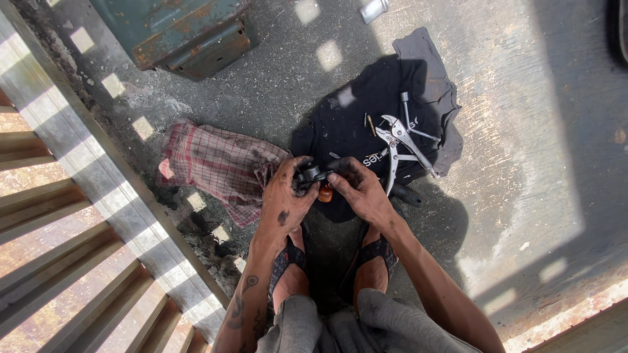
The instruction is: The person assembles small mechanical parts on a cloth on the floor. They use pliers to grip and adjust components, then insert a small metal ring and a brown cylindrical piece into the assembly. The person continues to fit and adjust the parts by hand.
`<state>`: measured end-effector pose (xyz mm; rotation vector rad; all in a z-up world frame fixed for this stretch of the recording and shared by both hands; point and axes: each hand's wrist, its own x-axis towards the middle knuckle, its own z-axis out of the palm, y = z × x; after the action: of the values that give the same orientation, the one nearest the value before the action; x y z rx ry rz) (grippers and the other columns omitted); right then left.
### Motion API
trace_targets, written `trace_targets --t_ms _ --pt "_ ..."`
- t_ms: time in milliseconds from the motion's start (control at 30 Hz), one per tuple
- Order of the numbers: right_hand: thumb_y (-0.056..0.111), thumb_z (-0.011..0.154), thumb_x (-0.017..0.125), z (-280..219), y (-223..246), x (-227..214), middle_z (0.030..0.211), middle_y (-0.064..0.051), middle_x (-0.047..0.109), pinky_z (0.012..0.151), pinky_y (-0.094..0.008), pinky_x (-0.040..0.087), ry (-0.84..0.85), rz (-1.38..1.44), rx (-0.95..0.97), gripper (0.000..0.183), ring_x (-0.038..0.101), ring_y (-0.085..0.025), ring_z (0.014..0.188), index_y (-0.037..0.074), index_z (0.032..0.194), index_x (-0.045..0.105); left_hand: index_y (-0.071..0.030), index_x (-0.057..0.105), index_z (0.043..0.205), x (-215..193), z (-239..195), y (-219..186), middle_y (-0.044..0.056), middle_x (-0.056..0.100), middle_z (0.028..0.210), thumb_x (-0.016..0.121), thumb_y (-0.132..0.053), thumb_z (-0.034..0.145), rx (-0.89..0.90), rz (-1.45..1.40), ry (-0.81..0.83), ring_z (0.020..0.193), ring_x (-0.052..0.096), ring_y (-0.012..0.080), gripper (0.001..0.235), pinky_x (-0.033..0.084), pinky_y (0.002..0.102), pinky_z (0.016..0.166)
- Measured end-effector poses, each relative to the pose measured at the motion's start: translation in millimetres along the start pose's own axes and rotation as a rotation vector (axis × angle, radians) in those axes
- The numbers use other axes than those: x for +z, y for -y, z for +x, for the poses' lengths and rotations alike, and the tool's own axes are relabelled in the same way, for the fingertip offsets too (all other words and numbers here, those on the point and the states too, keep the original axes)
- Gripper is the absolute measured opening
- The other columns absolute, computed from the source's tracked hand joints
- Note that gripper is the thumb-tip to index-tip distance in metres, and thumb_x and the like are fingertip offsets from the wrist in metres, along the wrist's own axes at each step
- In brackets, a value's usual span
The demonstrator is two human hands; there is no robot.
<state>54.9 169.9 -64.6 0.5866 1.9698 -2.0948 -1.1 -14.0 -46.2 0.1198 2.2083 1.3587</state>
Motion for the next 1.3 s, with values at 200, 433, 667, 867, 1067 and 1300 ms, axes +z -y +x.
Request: trace_targets --t_ms 200,433,667,867,1067,1300 --pt "0.017 0.101 0.069 0 1 -2 0.091 -0.01 0.067 0.084 -0.036 0.056 0.067 -0.06 0.001 0.019 0.063 -0.014 0.091 0.003 0.114 0.073 -0.014 0.058 0.14 -11 -4 2 0.019 0.068 0.119 0.069 -0.03 0.095 -0.015 -0.098 0.029 0.115 0.065 0.0466 0.05 0.055 0.06 0.092" --pt "0.011 0.098 0.072 -2 26 9 0.094 -0.007 0.066 0.087 -0.03 0.055 0.076 -0.029 -0.072 0.02 0.065 -0.011 0.093 0.003 0.116 0.073 -0.006 0.061 0.137 -13 -2 9 0.025 0.067 0.123 0.064 -0.025 0.098 -0.108 -0.325 0.153 0.121 0.063 0.0475 0.044 0.057 0.061 0.094" --pt "0.014 0.099 0.071 4 2 4 0.088 -0.008 0.069 0.08 -0.029 0.055 0.03 -0.025 -0.021 0.017 0.065 -0.012 0.087 0.001 0.109 0.074 -0.005 0.052 0.145 -14 -3 4 0.028 0.059 0.136 0.059 -0.028 0.103 -0.125 -0.432 0.217 0.131 0.054 0.0503 0.049 0.052 0.066 0.103" --pt "0.014 0.096 0.075 4 0 5 0.087 -0.007 0.069 0.077 -0.027 0.058 0.009 -0.025 0.028 0.017 0.069 -0.012 0.083 0.0 0.107 0.073 -0.003 0.056 0.143 -20 -4 -4 0.032 0.058 0.136 0.056 -0.022 0.104 -0.156 -0.481 0.277 0.133 0.051 0.0523 0.043 0.051 0.066 0.104" --pt "0.013 0.096 0.075 -5 2 6 0.085 -0.007 0.068 0.077 -0.028 0.057 0.036 -0.05 0.025 0.016 0.068 -0.012 0.083 0.001 0.107 0.073 -0.005 0.062 0.14 -12 -3 17 0.028 0.062 0.135 0.061 -0.019 0.102 -0.175 -0.475 0.303 0.132 0.054 0.0469 0.041 0.054 0.06 0.102" --pt "0.039 0.093 0.075 3 32 -43 0.141 -0.026 0.041 0.113 -0.067 0.037 -0.366 -1.084 0.167 0.071 0.043 -0.049 0.136 0.003 0.147 0.045 -0.007 0.07 0.132 5 -3 28 0.025 0.07 0.125 0.069 -0.017 0.099 -0.163 -0.538 0.105 0.117 0.066 0.0346 0.035 0.064 0.045 0.086"
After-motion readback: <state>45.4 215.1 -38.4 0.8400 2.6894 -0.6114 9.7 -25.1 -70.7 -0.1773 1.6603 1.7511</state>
